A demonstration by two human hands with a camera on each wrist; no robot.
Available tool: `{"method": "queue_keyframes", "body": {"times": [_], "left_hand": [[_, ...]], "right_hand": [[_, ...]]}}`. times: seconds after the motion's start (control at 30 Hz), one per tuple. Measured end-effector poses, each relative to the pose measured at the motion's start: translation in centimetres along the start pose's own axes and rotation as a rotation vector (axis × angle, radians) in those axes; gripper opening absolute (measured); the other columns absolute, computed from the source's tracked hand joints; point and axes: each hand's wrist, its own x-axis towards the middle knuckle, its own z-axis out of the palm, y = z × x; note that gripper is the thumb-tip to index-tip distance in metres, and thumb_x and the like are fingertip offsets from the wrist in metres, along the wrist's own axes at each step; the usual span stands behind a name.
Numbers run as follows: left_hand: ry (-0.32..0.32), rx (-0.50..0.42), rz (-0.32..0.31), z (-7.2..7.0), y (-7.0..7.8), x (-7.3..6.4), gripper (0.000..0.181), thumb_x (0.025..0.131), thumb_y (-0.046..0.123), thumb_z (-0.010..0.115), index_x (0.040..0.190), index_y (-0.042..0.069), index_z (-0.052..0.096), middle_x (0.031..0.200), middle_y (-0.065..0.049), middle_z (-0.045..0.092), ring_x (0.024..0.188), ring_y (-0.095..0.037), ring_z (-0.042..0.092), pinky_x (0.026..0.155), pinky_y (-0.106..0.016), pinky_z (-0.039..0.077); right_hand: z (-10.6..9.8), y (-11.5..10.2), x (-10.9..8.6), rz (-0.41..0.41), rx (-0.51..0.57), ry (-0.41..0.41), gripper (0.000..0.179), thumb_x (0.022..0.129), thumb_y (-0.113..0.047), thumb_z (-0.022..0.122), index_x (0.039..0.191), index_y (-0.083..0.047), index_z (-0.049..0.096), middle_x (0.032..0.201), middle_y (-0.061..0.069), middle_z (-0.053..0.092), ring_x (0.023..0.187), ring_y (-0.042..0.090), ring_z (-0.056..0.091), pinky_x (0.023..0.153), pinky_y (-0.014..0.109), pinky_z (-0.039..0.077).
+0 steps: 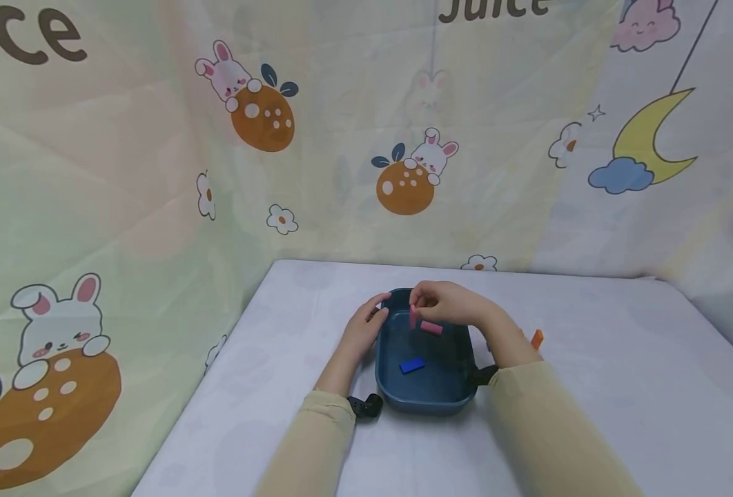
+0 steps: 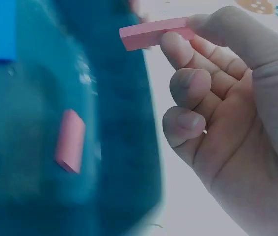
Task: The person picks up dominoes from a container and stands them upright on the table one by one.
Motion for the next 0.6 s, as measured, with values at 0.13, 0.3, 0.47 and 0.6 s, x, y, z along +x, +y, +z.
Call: {"method": "queue_keyframes", "body": {"times": [0.13, 0.3, 0.47, 0.6], "left_hand": [[0.007, 0.007, 0.0, 0.0, 0.0, 0.0, 0.037, 0.101, 0.043, 0.048, 0.138, 0.045, 0.052, 0.11, -0.003, 0.062, 0.091, -0.019, 0.058, 0.072, -0.032, 0.049], [0.011, 0.008, 0.006, -0.1, -0.2, 0.0, 0.037, 0.1, 0.045, 0.048, 0.137, 0.047, 0.052, 0.109, -0.003, 0.062, 0.092, -0.019, 0.058, 0.073, -0.033, 0.049], [0.012, 0.014, 0.015, -0.1, -0.4, 0.1, 0.037, 0.101, 0.044, 0.048, 0.137, 0.047, 0.052, 0.108, -0.003, 0.062, 0.092, -0.019, 0.058, 0.074, -0.033, 0.049], [0.009, 0.01, 0.008, 0.1, -0.3, 0.2, 0.037, 0.101, 0.045, 0.047, 0.137, 0.047, 0.052, 0.108, -0.002, 0.062, 0.091, -0.018, 0.058, 0.072, -0.033, 0.05]], "right_hand": [[-1.9, 0.0, -2.5, -0.033, -0.03, 0.064, 0.013, 0.097, -0.021, 0.063, 0.109, -0.018, 0.06, 0.097, 0.003, 0.073, 0.087, 0.018, 0.063, 0.084, 0.037, 0.053], [-3.5, 1.4, -5.8, -0.005, -0.068, 0.12, 0.013, 0.097, -0.024, 0.064, 0.108, -0.019, 0.059, 0.095, -0.002, 0.07, 0.085, 0.019, 0.059, 0.075, 0.031, 0.052], [-4.1, 3.2, -9.1, 0.047, -0.06, 0.165, 0.017, 0.096, -0.023, 0.065, 0.11, -0.016, 0.059, 0.095, -0.002, 0.067, 0.084, 0.018, 0.06, 0.074, 0.026, 0.053], [-4.5, 4.6, -11.5, 0.093, -0.023, 0.178, 0.018, 0.096, -0.02, 0.064, 0.112, -0.013, 0.058, 0.096, 0.003, 0.066, 0.085, 0.022, 0.062, 0.074, 0.026, 0.054]]}}
